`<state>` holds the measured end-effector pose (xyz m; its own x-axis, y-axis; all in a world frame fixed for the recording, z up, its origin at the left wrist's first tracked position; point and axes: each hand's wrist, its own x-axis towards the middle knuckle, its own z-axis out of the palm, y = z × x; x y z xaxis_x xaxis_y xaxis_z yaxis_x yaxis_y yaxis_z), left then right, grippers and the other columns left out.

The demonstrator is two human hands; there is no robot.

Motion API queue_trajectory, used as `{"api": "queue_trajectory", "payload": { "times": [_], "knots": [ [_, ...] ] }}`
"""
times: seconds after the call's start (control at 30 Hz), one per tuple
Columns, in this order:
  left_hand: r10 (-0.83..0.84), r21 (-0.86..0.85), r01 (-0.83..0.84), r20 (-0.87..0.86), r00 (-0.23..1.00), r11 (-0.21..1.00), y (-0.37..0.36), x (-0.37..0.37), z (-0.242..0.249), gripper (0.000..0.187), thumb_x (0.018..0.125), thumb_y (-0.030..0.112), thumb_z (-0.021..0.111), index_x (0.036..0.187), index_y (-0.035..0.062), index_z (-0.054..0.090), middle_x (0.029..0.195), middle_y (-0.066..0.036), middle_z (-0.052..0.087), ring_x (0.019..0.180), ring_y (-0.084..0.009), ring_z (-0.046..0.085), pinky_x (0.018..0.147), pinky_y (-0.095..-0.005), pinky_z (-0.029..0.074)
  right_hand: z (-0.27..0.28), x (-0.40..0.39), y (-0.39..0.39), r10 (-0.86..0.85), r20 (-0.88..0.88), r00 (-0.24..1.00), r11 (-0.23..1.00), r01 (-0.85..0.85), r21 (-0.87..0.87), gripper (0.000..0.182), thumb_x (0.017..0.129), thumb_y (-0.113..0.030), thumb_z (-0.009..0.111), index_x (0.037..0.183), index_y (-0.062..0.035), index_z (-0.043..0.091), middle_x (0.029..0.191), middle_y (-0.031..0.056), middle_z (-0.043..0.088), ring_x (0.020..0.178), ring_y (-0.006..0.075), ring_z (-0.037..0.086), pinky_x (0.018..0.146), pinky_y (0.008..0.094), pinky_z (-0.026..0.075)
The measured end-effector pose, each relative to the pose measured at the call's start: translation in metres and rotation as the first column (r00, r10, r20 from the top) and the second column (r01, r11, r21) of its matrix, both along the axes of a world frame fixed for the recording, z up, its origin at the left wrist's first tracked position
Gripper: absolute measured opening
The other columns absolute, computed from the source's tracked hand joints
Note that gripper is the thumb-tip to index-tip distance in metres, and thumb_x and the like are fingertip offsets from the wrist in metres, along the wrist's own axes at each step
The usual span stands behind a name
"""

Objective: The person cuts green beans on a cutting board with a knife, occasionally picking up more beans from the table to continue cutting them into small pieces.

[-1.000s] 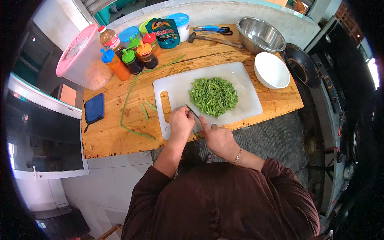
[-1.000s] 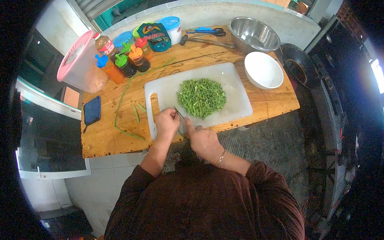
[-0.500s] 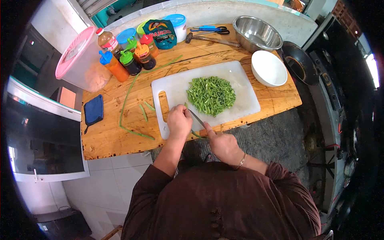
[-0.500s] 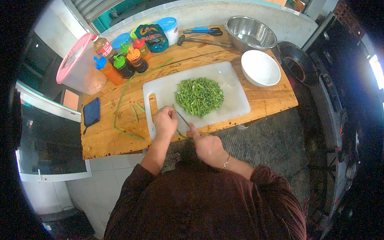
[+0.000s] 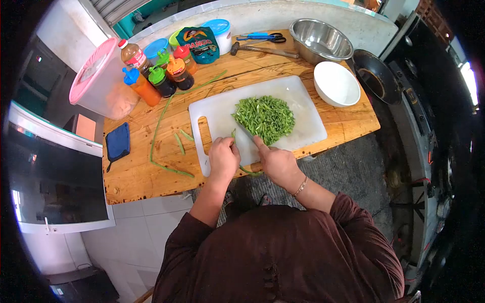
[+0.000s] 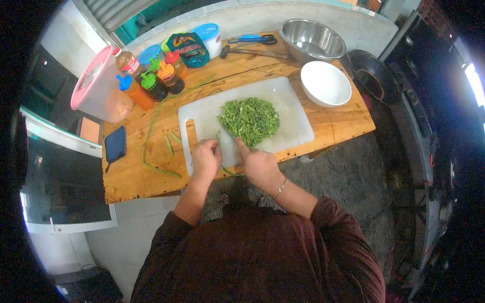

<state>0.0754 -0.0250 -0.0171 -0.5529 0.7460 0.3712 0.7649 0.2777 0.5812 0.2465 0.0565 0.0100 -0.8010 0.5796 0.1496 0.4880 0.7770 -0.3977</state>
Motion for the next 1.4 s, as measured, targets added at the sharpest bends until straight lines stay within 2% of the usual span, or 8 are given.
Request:
{"api": "queue_trajectory", "payload": {
  "times": [0.27,0.37,0.47,0.67,0.8,1.0,1.07,1.4],
  "knots": [
    [0.028,-0.072,-0.025,0.052,0.998,0.997,0.004,0.003,0.007,0.009,0.079,0.005,0.063,0.085,0.0005,0.068,0.084,-0.02,0.063,0.081,-0.0404,0.062,0.074,-0.0483,0.05,0.01,-0.004,-0.033,0.039,0.152,0.988,0.998,-0.046,0.039,0.064,0.084,-0.011,0.055,0.147,-0.0071,0.043,0.079,0.0143,0.066,0.063,0.0284,0.067,0.055,0.0406,0.055],
    [0.01,-0.076,-0.007,0.04,0.999,0.997,0.004,0.004,0.007,0.009,0.079,0.005,0.063,0.085,0.0002,0.067,0.086,-0.02,0.062,0.082,-0.0403,0.061,0.074,-0.0484,0.05,-0.002,-0.017,-0.033,0.013,0.128,0.992,0.987,-0.033,0.16,0.063,0.084,-0.011,0.056,0.146,-0.0047,0.044,0.076,0.0135,0.066,0.061,0.0263,0.067,0.053,0.0387,0.054],
    [0.013,-0.073,-0.013,-0.009,1.0,0.997,0.005,0.002,0.008,0.008,0.077,0.005,0.065,0.083,0.0008,0.069,0.082,-0.018,0.065,0.08,-0.0384,0.063,0.073,-0.0466,0.051,0.015,-0.034,-0.027,0.02,0.207,0.978,0.996,-0.038,0.085,0.064,0.085,-0.013,0.058,0.146,-0.0045,0.043,0.081,0.0136,0.066,0.068,0.0275,0.068,0.059,0.0402,0.055],
    [0.018,-0.106,-0.018,0.001,1.0,0.994,0.003,0.004,0.007,0.008,0.079,0.007,0.064,0.082,0.0008,0.068,0.083,-0.019,0.064,0.08,-0.039,0.062,0.073,-0.0478,0.051,-0.005,-0.038,-0.02,0.07,0.091,0.993,0.991,-0.079,0.108,0.068,0.084,-0.014,0.06,0.148,-0.0042,0.039,0.077,0.0152,0.065,0.069,0.0308,0.068,0.062,0.0415,0.055],
    [0.094,-0.082,-0.089,0.054,0.994,0.993,0.005,0.006,0.0,0.01,0.079,0.008,0.063,0.084,0.0004,0.069,0.086,-0.019,0.064,0.082,-0.039,0.063,0.075,-0.0479,0.051,0.011,-0.004,-0.033,0.076,0.148,0.986,0.997,-0.075,-0.01,0.063,0.086,-0.009,0.052,0.147,-0.0019,0.04,0.076,0.0152,0.067,0.068,0.032,0.068,0.062,0.0423,0.055],
    [0.051,-0.098,-0.043,0.078,0.996,0.994,0.005,-0.001,-0.005,0.018,0.079,0.008,0.063,0.094,0.0,0.069,0.088,-0.019,0.065,0.083,-0.0387,0.063,0.076,-0.0478,0.051,0.024,0.033,-0.033,0.098,0.192,0.977,0.991,-0.079,-0.106,0.061,0.086,-0.009,0.052,0.146,-0.0036,0.041,0.074,0.0166,0.066,0.065,0.0337,0.068,0.058,0.0449,0.055],
    [0.064,-0.049,-0.06,0.071,0.995,0.997,0.005,0.002,-0.002,0.022,0.077,0.007,0.065,0.098,0.0006,0.069,0.08,-0.017,0.066,0.076,-0.0356,0.064,0.072,-0.045,0.052,0.026,0.03,-0.027,0.098,0.162,0.982,0.986,-0.074,-0.152,0.061,0.087,-0.009,0.052,0.146,-0.0042,0.041,0.074,0.0165,0.066,0.064,0.0339,0.067,0.057,0.0449,0.054],
    [0.016,-0.097,-0.016,-0.01,1.0,0.995,0.007,0.001,0.004,0.028,0.076,0.004,0.064,0.104,-0.0014,0.067,0.086,-0.018,0.064,0.079,-0.0363,0.064,0.072,-0.0457,0.051,0.012,-0.012,-0.029,0.022,0.113,0.993,0.995,-0.01,-0.104,0.061,0.086,-0.009,0.053,0.146,-0.0003,0.04,0.079,0.0181,0.067,0.065,0.0352,0.068,0.061,0.0449,0.056]
  ]
}}
